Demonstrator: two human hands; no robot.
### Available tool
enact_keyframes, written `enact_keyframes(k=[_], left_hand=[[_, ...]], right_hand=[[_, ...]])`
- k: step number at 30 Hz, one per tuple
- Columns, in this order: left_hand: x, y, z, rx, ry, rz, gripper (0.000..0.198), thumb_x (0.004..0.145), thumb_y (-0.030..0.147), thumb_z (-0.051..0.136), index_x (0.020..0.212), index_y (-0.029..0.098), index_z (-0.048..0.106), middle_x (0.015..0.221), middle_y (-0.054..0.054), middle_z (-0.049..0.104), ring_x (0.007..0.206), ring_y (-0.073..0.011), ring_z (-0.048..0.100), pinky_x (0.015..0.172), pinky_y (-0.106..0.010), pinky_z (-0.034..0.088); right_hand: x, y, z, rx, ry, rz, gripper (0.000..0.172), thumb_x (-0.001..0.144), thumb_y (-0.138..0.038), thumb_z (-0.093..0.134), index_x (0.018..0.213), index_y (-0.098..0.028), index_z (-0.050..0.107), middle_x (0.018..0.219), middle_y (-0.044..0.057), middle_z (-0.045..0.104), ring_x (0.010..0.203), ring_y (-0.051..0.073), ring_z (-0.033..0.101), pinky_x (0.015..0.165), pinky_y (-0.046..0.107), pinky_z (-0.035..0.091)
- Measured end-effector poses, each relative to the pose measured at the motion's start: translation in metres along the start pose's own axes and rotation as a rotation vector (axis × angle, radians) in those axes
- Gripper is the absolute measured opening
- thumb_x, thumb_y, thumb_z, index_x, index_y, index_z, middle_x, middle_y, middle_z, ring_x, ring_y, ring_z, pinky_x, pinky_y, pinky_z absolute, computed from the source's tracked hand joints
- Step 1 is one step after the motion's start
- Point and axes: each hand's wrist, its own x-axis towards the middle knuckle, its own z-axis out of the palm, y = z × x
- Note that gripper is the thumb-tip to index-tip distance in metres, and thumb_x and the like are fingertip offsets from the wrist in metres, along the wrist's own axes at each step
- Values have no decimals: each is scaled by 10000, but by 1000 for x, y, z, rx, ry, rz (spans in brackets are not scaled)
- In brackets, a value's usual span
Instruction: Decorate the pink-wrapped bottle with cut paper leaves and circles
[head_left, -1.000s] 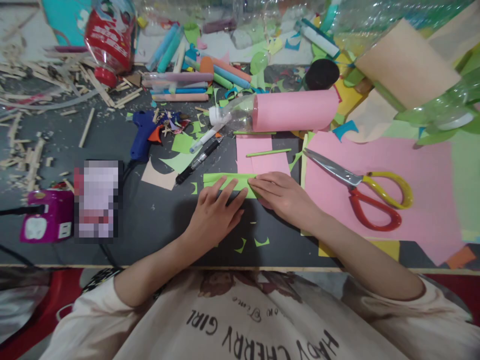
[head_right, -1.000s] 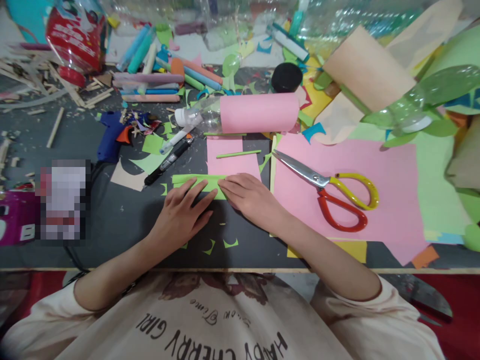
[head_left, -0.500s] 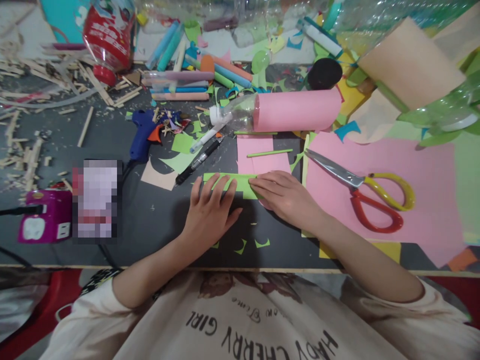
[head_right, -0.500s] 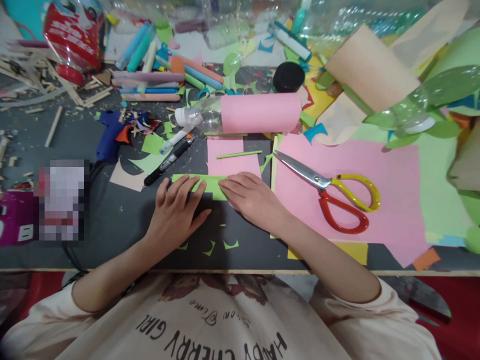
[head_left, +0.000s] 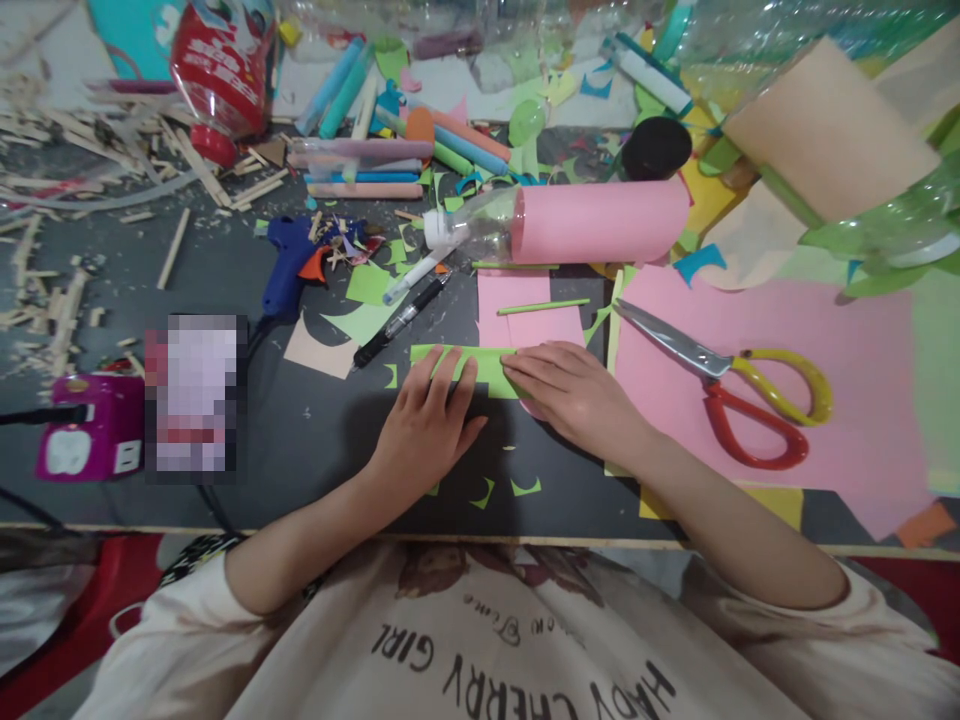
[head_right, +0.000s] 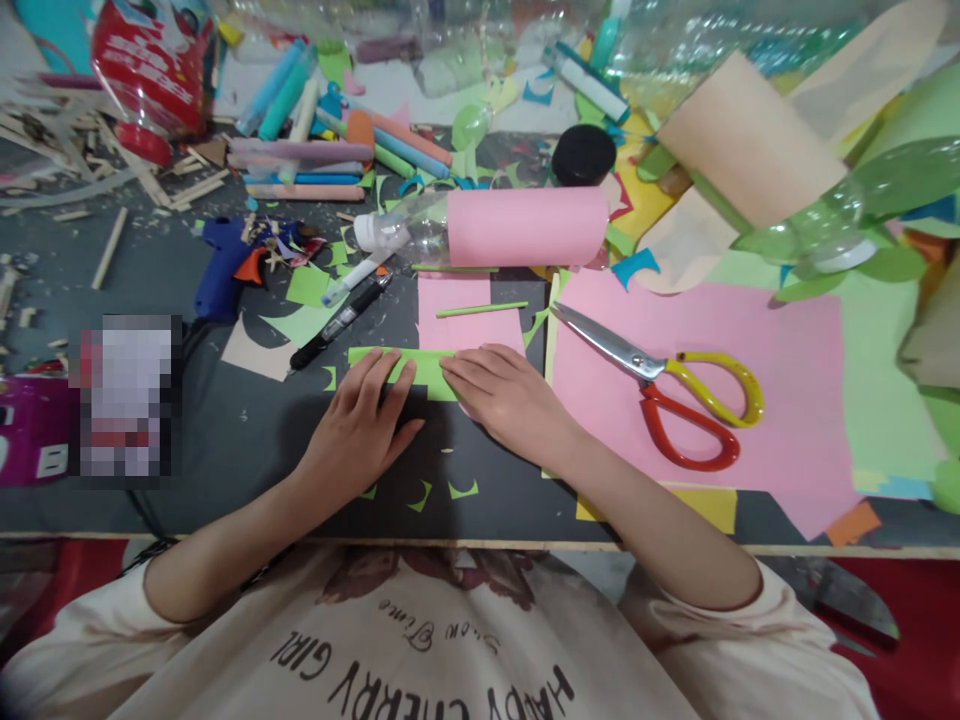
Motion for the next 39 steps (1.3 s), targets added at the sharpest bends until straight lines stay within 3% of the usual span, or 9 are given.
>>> enact_keyframes(k=[4,22,32,35,39], left_hand=[[0,0,1,12,20,11,511,963,294,443,1415,59,416,1465,-243,455,1399,-354,404,1117,-497,383],[3,-4,2,77,59,47,505,960,343,455,1370,49,474,1395,-238,528,1328,-367,483,1088,-491,414],[3,-1,4,118,89,73,523,975,337,427,1385,14,442,1418,-242,515,1343,-336,469,1099,-464,363],[3,-1,3,105,74,83,527,986,336,397,1396,6,423,1410,-221,534,1324,-308,487,1105,-467,342],[3,-1,2,104,60,85,504,991,325,382,1408,46,430,1409,-210,538,1319,-301,487,1095,-475,341]], right_hand=[[0,0,0,7,4,15,301,963,-157,451,1178,-128,659,1156,129,737,1109,224,661,967,428,516],[0,1,-1,56,3,44,301,948,-142,440,1151,-122,661,1173,148,725,1112,243,666,967,452,528],[0,1,0,39,18,36,291,937,-127,456,1143,-100,659,1180,150,719,1118,251,649,962,456,520],[1,1,-1,23,54,13,258,926,-120,481,1091,-76,675,1111,151,736,1052,256,650,922,435,527],[0,-3,-4,-23,51,52,247,958,-173,462,1027,-133,695,962,118,748,884,227,641,788,396,528]])
